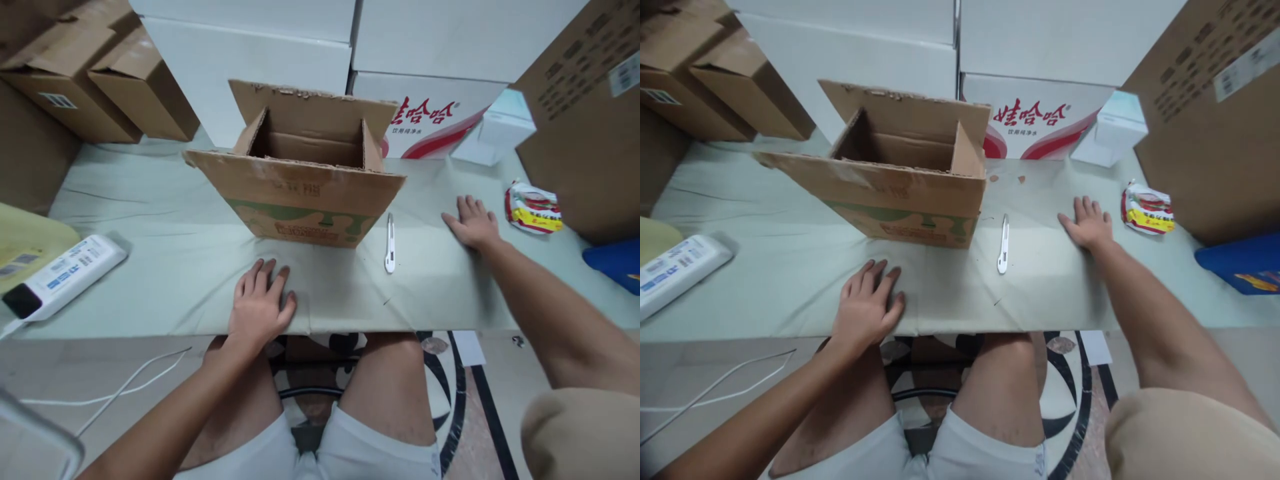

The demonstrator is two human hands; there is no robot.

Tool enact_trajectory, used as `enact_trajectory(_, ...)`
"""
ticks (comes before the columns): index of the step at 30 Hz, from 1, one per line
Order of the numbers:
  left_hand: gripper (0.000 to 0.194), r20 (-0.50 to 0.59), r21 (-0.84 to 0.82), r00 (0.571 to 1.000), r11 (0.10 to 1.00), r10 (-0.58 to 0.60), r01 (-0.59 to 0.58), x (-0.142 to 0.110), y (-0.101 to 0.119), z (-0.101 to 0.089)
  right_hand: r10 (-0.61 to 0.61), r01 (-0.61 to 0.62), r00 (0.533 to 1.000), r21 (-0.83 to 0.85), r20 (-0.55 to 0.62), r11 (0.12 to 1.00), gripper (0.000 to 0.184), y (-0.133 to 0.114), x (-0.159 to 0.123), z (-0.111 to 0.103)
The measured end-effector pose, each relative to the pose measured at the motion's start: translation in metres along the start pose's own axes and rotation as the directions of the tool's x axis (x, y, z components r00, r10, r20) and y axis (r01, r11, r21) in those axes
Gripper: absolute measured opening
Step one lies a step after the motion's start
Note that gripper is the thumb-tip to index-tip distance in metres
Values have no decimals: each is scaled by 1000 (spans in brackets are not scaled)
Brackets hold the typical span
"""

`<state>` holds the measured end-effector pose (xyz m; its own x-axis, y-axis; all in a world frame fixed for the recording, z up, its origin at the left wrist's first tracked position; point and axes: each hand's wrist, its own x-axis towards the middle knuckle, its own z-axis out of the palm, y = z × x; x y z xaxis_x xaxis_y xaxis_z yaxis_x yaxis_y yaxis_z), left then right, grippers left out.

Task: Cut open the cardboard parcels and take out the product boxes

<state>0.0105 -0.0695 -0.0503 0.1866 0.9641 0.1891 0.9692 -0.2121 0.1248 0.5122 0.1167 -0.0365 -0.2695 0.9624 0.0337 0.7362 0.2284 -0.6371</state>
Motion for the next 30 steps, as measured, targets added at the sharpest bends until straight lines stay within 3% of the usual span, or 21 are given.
enact_trajectory(2, 50, -8, 2, 1000, 1000, 6, -6, 0, 0, 1, 284, -320, 944, -248, -169, 914, 65, -2, -5, 12)
enact_trajectory(4, 50, 0, -3, 1000, 1000, 9, -9, 1, 0, 0, 442, -511, 859, -420, -256, 750, 71, -10, -10, 18)
enact_trajectory(6, 52, 23, -13, 1000, 1000, 2, -1, 1, 1, -1, 486, -550, 834, -469, -263, 691, 70, -21, -13, 19)
enact_trajectory(11, 53, 63, -45, 997, 998, -38, 41, 2, 6, -4, 481, -562, 827, -400, -292, 724, 67, -47, -25, 27)
enact_trajectory(18, 50, 14, -78, 1000, 997, -23, 24, -2, 9, -3, 463, -519, 854, -342, -237, 783, 64, -84, -71, 62)
enact_trajectory(21, 49, 1, -85, 1000, 996, -18, 18, -3, 9, -3, 442, -463, 886, -287, -138, 839, 43, -119, -83, 63)
enact_trajectory(23, 49, 5, -90, 1000, 996, -14, 14, -3, 10, -3, 355, -365, 931, -185, -83, 913, 34, -153, -77, 54)
enact_trajectory(25, 48, 5, -94, 1000, 995, -14, 14, -3, 10, -3, 224, -231, 967, -50, -123, 972, 35, -190, -61, 42)
enact_trajectory(28, 47, -4, -100, 1000, 995, -25, 25, -4, 10, -3, 43, -41, 964, 10, -261, 999, 45, -241, -31, 28)
enact_trajectory(30, 46, -10, -114, 999, 993, -33, 31, -4, 10, -3, -65, 50, 960, -61, -274, 997, 34, -266, -21, 29)
